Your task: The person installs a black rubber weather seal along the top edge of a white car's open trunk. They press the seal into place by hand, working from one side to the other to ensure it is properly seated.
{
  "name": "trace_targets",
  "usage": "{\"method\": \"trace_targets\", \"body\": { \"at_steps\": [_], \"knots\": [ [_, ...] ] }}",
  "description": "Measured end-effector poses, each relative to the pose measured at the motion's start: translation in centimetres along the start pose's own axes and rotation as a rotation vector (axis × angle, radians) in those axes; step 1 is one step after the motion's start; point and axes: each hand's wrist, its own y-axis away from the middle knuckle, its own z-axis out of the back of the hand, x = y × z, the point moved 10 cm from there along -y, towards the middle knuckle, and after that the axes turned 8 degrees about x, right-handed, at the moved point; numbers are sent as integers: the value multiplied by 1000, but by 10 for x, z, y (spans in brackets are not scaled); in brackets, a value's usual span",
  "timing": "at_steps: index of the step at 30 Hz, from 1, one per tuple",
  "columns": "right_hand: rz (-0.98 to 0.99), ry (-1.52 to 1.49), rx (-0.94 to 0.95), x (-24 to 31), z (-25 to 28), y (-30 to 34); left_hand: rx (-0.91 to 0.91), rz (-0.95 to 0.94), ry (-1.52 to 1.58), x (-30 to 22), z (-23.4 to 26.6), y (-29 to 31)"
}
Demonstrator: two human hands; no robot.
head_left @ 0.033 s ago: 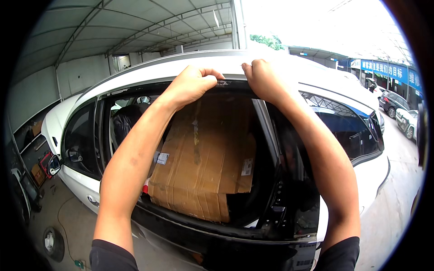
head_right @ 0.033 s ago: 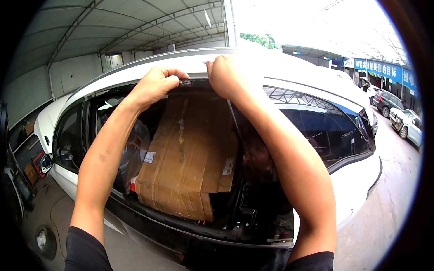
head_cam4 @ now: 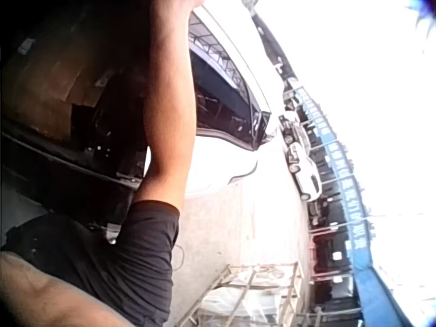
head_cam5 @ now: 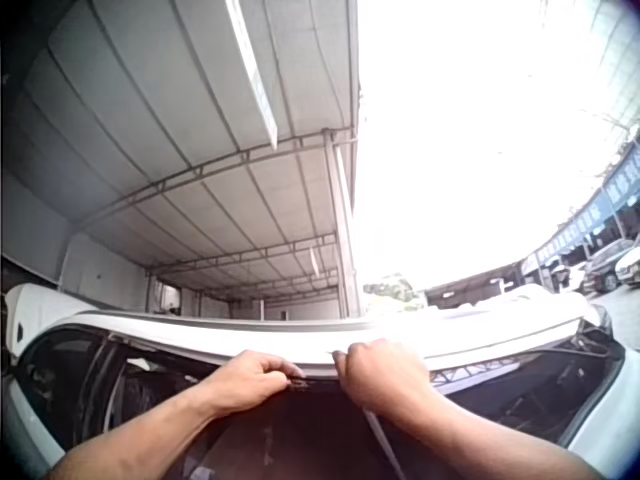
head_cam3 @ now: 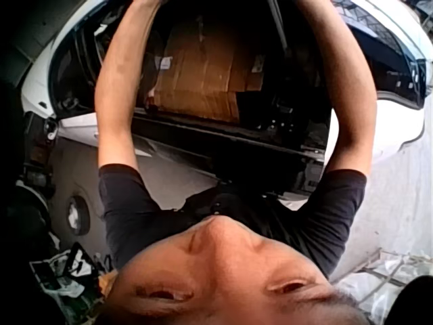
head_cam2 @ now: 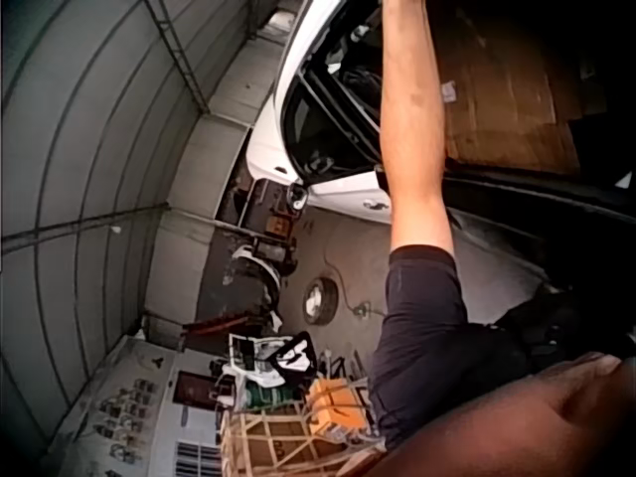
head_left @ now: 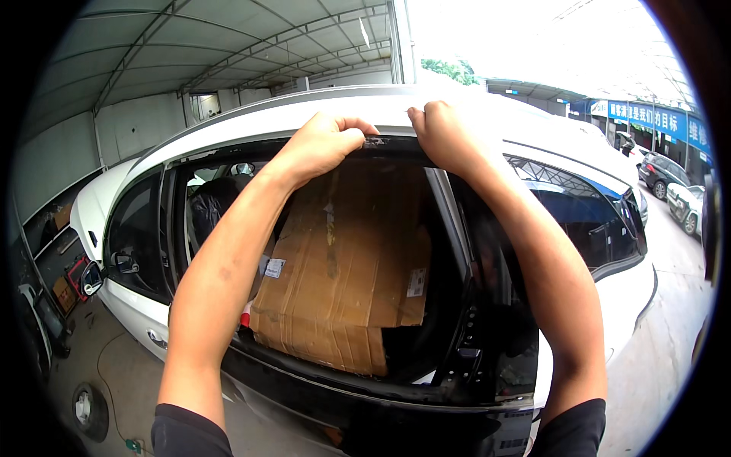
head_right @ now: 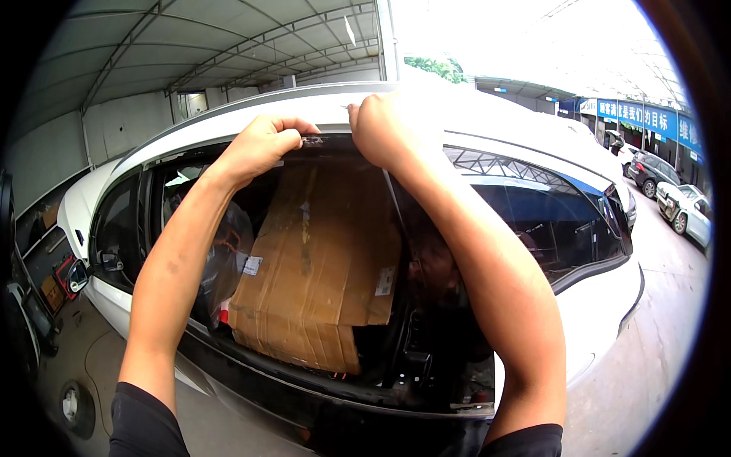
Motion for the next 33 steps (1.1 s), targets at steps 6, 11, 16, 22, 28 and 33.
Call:
{"method": "trace_targets", "body": {
  "at_steps": [6, 11, 16, 22, 28, 33],
  "knots": [
    [-40, -39, 1, -5, -2, -1, 0, -24, -23, -2, -1, 0],
    [-12, -32, -11, -3, -1, 0, -8, -15, -65, -7, 1, 3],
    [10, -28, -19, -2, -1, -1, -26, -92, -97, -6, 2, 0],
    [-35, 44, 18, -6, -5, -3, -40, -58, -98, -3, 3, 4],
    [-40, 51, 23, -1, -1, 1, 39, -58, -80, 2, 7, 7],
    [-18, 43, 18, -1, -1, 0, -6, -81, -125, -6, 6, 2]
  ]
}}
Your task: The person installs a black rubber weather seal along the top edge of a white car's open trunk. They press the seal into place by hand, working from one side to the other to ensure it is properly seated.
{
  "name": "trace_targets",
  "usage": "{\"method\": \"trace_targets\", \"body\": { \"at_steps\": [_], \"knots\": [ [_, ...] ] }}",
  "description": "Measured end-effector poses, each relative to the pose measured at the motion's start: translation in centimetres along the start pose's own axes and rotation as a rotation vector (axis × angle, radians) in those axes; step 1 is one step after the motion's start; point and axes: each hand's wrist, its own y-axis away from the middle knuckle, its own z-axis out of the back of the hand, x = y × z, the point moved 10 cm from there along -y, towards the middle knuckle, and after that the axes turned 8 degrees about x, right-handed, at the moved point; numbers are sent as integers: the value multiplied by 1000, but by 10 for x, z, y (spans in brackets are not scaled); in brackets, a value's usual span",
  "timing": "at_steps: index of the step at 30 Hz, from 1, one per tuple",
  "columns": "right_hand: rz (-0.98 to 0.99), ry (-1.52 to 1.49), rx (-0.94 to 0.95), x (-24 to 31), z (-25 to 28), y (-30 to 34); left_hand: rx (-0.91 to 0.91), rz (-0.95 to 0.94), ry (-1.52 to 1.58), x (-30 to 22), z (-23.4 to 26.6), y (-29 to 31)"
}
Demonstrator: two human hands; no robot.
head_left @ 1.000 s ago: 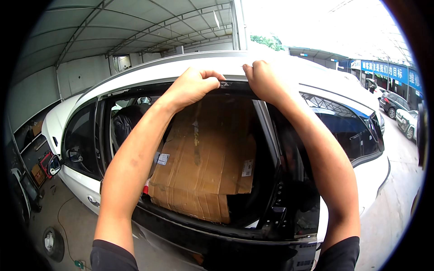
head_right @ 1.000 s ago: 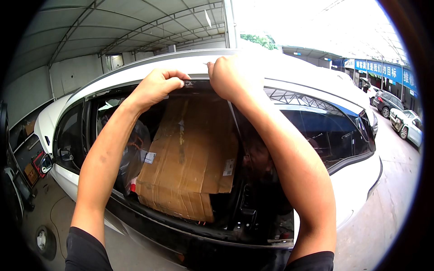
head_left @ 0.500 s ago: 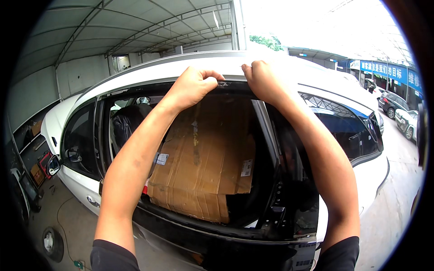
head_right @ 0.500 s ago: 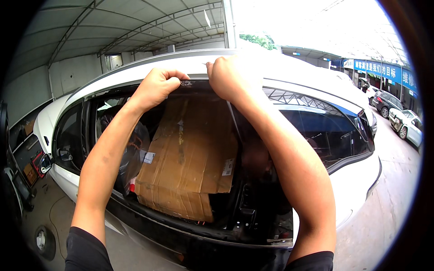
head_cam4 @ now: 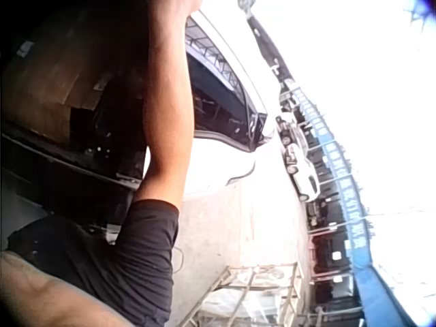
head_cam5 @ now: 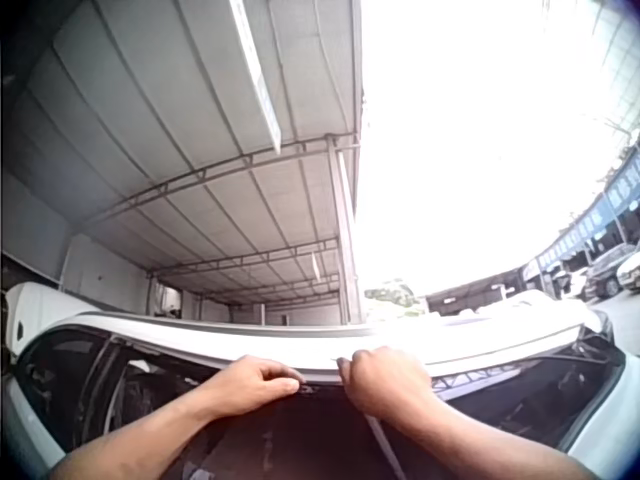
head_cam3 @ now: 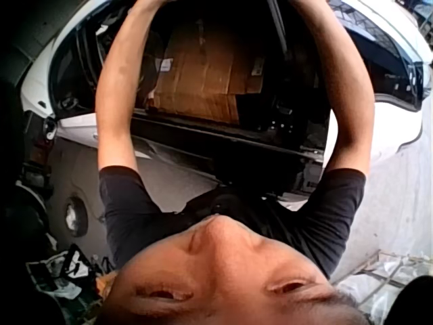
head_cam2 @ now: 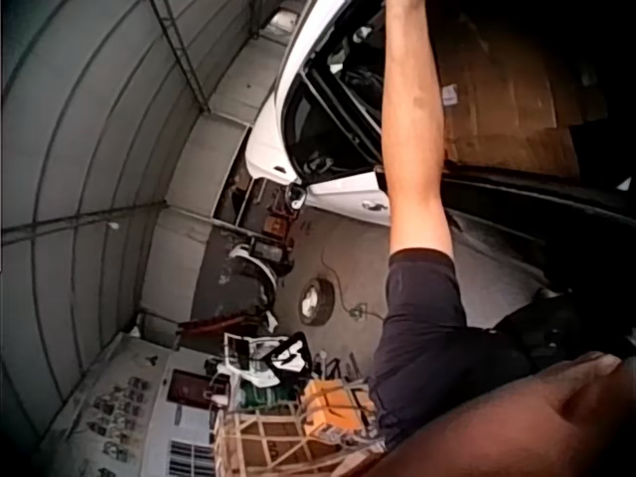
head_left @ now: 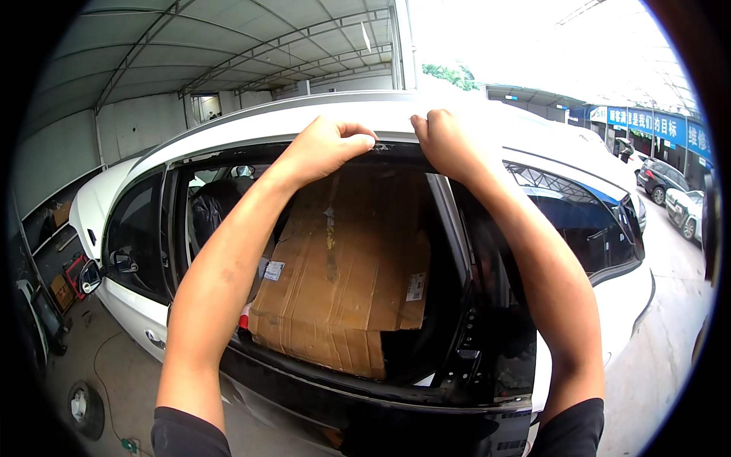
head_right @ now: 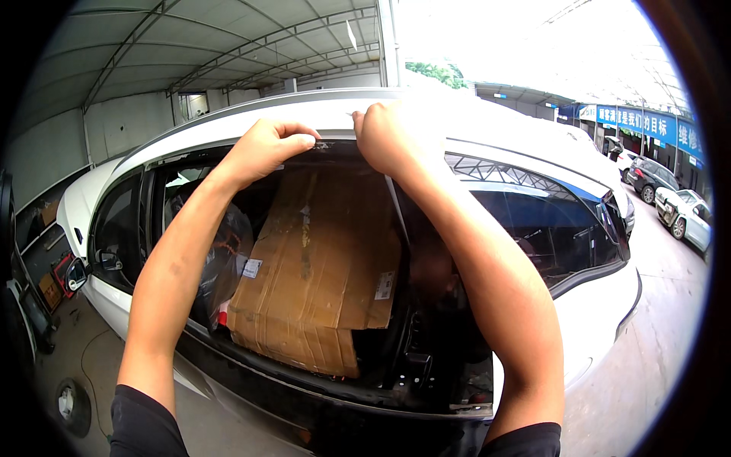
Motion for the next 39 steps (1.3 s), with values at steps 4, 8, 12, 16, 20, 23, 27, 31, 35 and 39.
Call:
{"method": "trace_targets", "body": {
  "at_steps": [4, 8, 12, 16, 20, 23, 27, 31, 35, 39],
  "knots": [
    [-1, 4, -7, 1, 1, 1, 16, 77, -10, 6, -1, -5],
    [-8, -9, 7, 2, -1, 0, 23, 105, 69, 3, -2, -2],
    [-9, 24, 16, 1, -1, 0, 22, 89, 74, 6, -3, -3],
    [-27, 3, 26, -1, -4, -1, 16, 73, 100, 11, -1, 0],
    [-26, -4, -9, -2, -2, -1, -102, -115, 264, 1, 12, 6],
    [10, -44, -19, 3, 0, -1, -249, -196, 436, 19, 42, 25],
    [-2, -8, 0, 2, 0, 0, -401, -125, 362, 34, 73, 64],
    [-13, 11, 19, -1, -6, -4, -346, -134, 24, 16, 52, 63],
    [6, 40, -41, -4, -5, -4, -387, -364, -481, -33, 14, 46],
    [26, 52, -67, 2, -1, -2, -482, -480, -641, -48, 5, 45]
  ]
}}
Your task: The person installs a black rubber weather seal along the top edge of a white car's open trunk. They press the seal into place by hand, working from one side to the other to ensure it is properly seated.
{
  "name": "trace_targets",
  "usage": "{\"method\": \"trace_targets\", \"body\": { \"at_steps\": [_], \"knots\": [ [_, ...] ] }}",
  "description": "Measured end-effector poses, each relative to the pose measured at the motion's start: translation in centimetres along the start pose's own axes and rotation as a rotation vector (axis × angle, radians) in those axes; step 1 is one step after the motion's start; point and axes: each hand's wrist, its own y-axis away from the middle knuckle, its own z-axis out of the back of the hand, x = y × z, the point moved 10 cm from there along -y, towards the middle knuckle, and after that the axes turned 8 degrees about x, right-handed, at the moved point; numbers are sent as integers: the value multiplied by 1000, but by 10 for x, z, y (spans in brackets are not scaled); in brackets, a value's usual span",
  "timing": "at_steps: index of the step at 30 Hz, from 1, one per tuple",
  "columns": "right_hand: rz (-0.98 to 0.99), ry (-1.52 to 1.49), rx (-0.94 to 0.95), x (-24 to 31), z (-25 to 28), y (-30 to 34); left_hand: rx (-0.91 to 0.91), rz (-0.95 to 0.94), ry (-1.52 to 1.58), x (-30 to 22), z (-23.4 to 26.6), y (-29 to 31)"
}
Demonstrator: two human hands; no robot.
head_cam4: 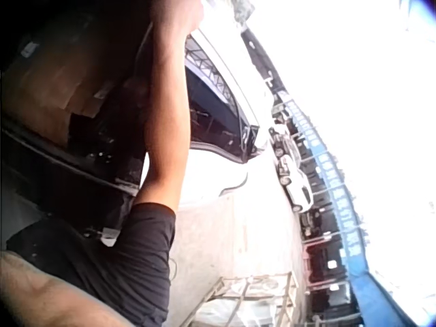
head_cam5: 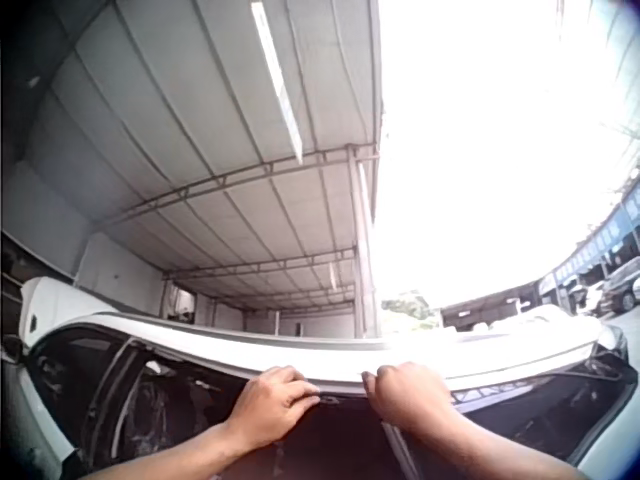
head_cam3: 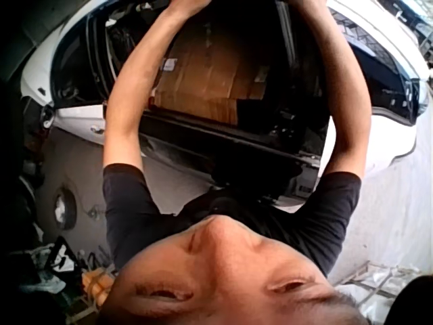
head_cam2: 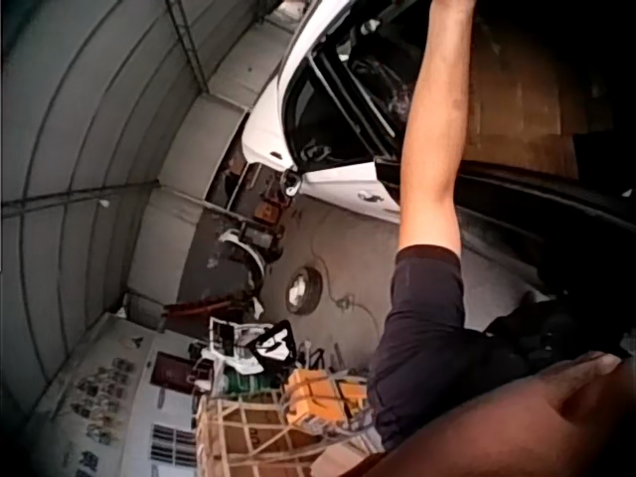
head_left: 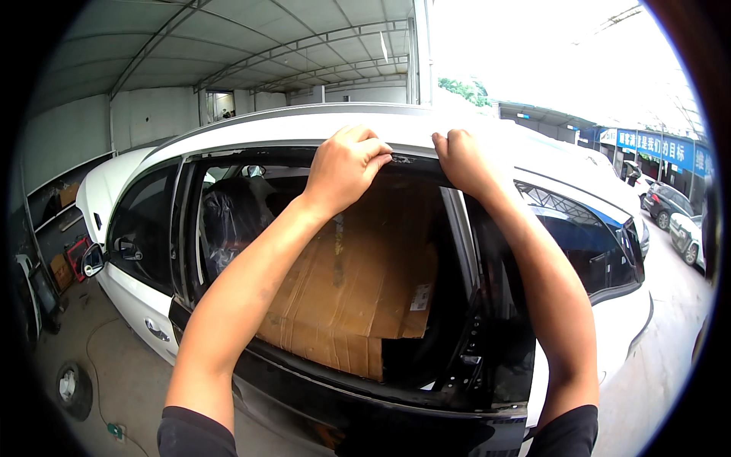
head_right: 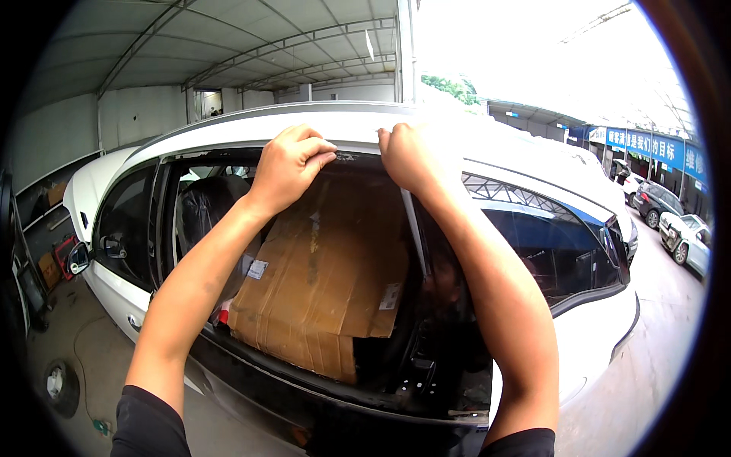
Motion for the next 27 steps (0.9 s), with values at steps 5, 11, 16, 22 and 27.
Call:
{"method": "trace_targets", "body": {
  "at_steps": [5, 11, 16, 22, 27],
  "knots": [
    [-29, -32, 26, -4, -5, 0, -4, -12, -132, -3, -1, 10],
    [-1, -42, 71, -2, -3, 1, 911, 71, 116, -17, 5, 142],
    [44, -115, 90, 16, -11, -7, 2107, 496, 578, -109, 97, 457],
    [4, -161, 96, -8, -18, -10, 1556, 140, 142, -91, 56, 337],
    [10, -116, 122, -16, -19, -10, 278, 104, 76, -20, 49, 91]
  ]
}}
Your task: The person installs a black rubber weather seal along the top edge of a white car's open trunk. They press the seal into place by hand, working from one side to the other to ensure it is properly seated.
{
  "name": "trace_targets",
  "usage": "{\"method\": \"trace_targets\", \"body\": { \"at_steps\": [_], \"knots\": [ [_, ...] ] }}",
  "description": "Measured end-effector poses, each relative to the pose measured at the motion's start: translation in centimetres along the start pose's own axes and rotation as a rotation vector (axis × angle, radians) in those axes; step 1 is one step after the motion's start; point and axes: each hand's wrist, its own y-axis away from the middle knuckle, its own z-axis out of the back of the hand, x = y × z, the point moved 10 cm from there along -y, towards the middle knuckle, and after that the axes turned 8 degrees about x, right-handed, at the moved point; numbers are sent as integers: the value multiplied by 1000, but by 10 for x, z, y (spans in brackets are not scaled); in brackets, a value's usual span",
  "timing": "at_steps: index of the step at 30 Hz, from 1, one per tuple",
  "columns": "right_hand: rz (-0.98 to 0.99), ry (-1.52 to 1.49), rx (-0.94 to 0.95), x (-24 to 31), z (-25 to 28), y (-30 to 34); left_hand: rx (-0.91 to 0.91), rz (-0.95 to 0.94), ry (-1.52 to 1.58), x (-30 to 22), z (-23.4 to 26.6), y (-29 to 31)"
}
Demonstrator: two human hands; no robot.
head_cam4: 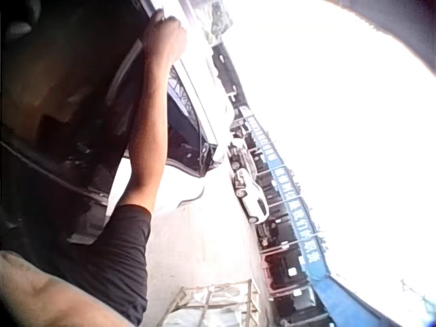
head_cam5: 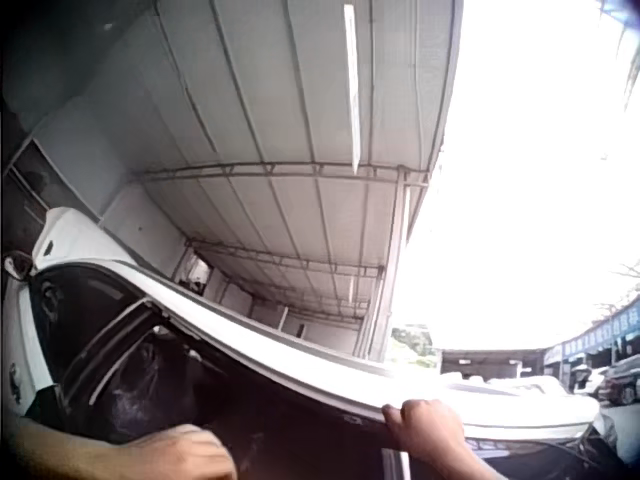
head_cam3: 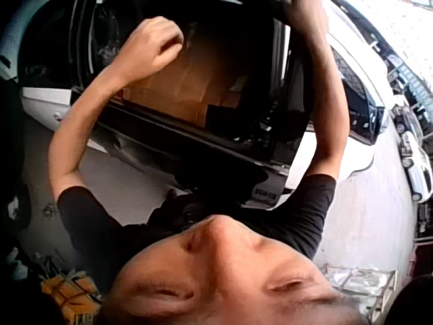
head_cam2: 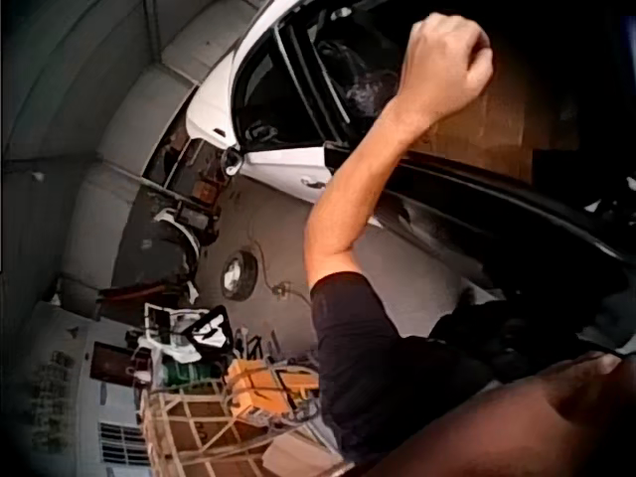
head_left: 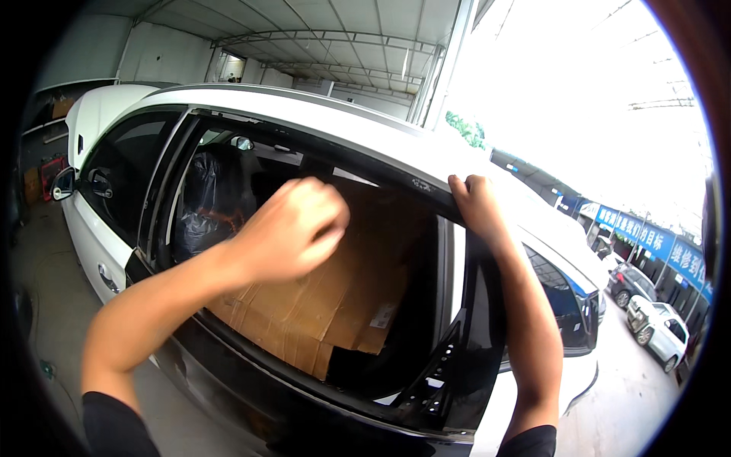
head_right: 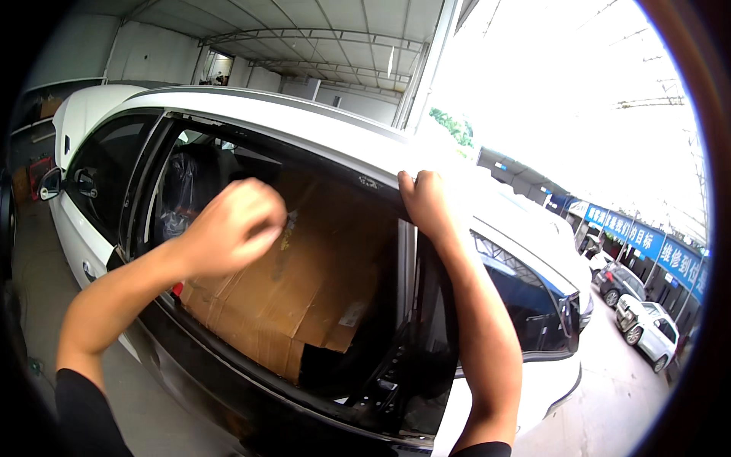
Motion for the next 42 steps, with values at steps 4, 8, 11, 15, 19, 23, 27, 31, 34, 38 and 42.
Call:
{"method": "trace_targets", "body": {
  "at_steps": [4, 8, 11, 15, 19, 23, 27, 31, 34, 38, 42],
  "knots": [
    [-17, 79, -23, 19, 11, 6, -256, -18, -38, 23, -6, -90],
    [38, 102, -36, 24, 11, 4, -69, 133, 281, 57, -50, -106],
    [113, 168, -81, 35, 20, 8, -37, 153, 415, 60, -56, -110],
    [184, 128, 136, 67, 13, -6, -50, 135, 620, 79, -55, -110],
    [229, -69, 266, 67, -4, -16, -50, 124, 623, 79, -60, -108],
    [132, -70, 323, 67, -14, -26, -38, 141, 604, 81, -61, -109],
    [52, -131, 371, 57, -32, -35, -71, 126, 573, 82, -62, -110],
    [1, -221, 436, 50, -48, -38, -74, 125, 552, 82, -61, -110],
    [-8, -232, 458, 50, -51, -38, -85, 119, 552, 84, -62, -110],
    [30, -280, 469, 53, -52, -37, -60, 148, 582, 87, -62, -107],
    [2, -363, 501, 46, -48, -31, -61, 134, 607, 84, -62, -108]
  ]
}}
